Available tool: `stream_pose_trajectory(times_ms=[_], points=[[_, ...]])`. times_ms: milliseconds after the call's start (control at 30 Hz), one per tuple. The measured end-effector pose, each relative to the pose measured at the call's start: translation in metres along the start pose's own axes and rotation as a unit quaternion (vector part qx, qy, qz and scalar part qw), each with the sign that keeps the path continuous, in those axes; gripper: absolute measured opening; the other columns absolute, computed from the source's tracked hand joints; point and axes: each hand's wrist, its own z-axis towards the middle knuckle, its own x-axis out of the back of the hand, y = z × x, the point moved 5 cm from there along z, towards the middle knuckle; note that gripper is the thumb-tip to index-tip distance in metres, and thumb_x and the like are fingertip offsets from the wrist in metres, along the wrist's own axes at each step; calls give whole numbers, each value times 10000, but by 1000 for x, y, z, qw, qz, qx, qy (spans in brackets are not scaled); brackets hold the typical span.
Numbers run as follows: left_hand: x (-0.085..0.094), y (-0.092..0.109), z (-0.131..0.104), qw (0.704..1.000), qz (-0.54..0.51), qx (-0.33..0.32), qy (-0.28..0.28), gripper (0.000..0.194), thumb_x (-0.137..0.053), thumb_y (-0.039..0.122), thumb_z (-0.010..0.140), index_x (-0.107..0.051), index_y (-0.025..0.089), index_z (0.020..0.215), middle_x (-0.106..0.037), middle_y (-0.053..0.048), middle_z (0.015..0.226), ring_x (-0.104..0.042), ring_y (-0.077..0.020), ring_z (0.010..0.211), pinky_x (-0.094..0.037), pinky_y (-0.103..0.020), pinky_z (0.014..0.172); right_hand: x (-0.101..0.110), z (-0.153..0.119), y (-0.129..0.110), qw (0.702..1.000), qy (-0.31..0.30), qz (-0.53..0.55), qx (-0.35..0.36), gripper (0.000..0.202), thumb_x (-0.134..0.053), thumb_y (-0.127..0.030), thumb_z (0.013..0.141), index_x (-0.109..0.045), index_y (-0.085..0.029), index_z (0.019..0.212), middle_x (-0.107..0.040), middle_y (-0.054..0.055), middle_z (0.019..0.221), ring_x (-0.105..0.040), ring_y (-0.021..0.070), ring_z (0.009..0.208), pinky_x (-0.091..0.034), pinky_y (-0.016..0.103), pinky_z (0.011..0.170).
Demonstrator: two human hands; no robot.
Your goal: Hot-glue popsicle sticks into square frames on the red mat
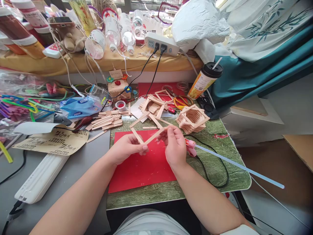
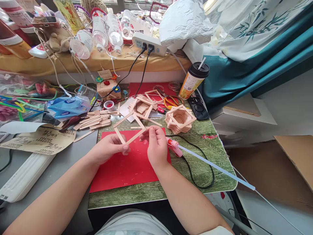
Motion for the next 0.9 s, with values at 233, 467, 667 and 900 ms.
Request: stream_pose_trajectory(times_ms=[233,467,667,900], points=[[5,4,0,997,75,-4,30,333,-941,424,733,-713,189,673,-756,-51,684,-696,-170,634,-550,-251,619,-9,-5,7,994,-44,55,-80,250,-818,-413,927,-700,-223,1039,-768,13,919,-719,150,716,-632,286,637],[18,13,-1,992,58,-52,99,328,-930,455,751,-739,188,746,-811,-79,807,-750,-183,744,-591,-261,708,-6,-12,-4,999,11,44,-11,208,-760,-413,986,-693,-241,1081,-770,20,987,-756,160,774,-667,361,791],[25,14,-1,986,49,-87,134,305,-899,471,803,-814,180,833,-828,-116,900,-760,-190,780,-612,-279,770,1,-8,-11,997,56,44,19,179,-753,-399,985,-667,-253,1040,-752,6,1002,-759,148,840,-653,325,833],[24,16,-1,980,43,-139,138,315,-804,490,902,-769,190,810,-790,-66,820,-727,-160,751,-572,-256,763,-4,-8,-6,997,27,67,-18,192,-763,-410,976,-665,-252,1025,-750,-4,975,-751,143,796,-659,325,803]])
